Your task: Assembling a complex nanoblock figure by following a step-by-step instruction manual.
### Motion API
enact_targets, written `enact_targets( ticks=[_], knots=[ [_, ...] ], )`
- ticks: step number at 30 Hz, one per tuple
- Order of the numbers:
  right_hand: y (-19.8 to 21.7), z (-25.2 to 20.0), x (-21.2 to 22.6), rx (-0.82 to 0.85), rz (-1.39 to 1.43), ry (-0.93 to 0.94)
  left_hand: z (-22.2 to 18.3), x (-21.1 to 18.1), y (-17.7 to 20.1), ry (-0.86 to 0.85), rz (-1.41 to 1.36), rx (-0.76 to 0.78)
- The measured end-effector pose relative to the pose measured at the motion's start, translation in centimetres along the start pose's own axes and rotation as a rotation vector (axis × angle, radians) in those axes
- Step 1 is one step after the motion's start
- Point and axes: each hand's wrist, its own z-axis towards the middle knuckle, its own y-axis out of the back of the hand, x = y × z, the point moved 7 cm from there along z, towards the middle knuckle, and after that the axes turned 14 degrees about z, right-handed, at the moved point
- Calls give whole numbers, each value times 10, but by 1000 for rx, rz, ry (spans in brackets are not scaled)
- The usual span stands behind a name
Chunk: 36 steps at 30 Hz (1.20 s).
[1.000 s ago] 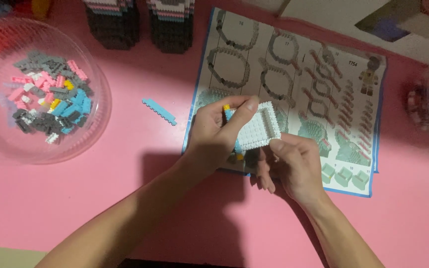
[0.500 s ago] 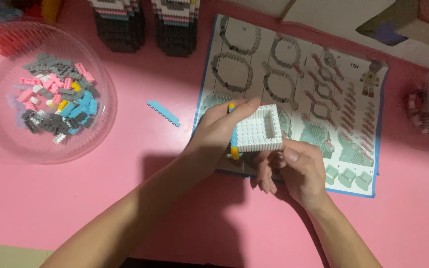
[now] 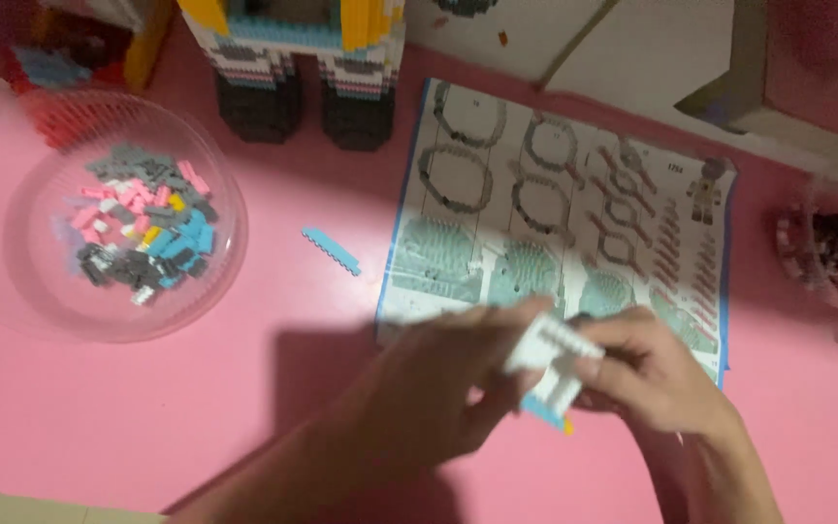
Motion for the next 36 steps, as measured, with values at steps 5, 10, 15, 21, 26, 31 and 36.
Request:
enact_targets(
  ticks=[5,10,15,21,26,31,36],
  knots=[
    [-14,10,6,51,-156,-107,-32,4,-13,130,147,8],
    [24,16,-4,-278,-424,-130,-37,15,-1,314,193,-105],
    [7,40,26,-329,-750,276,-45,27,-1,451,344,-147],
    [-29,67,34,-215,-970,513,-48,36,-6,500,626,-143],
    [-28,67,22,-201,-988,496,-53,50,2,441,737,-164],
    [-21,47,25,-172,-916,394,-32,42,36,276,642,-69],
    [-12,20,18,-296,-699,251,-20,28,41,-29,564,-52]
  ],
)
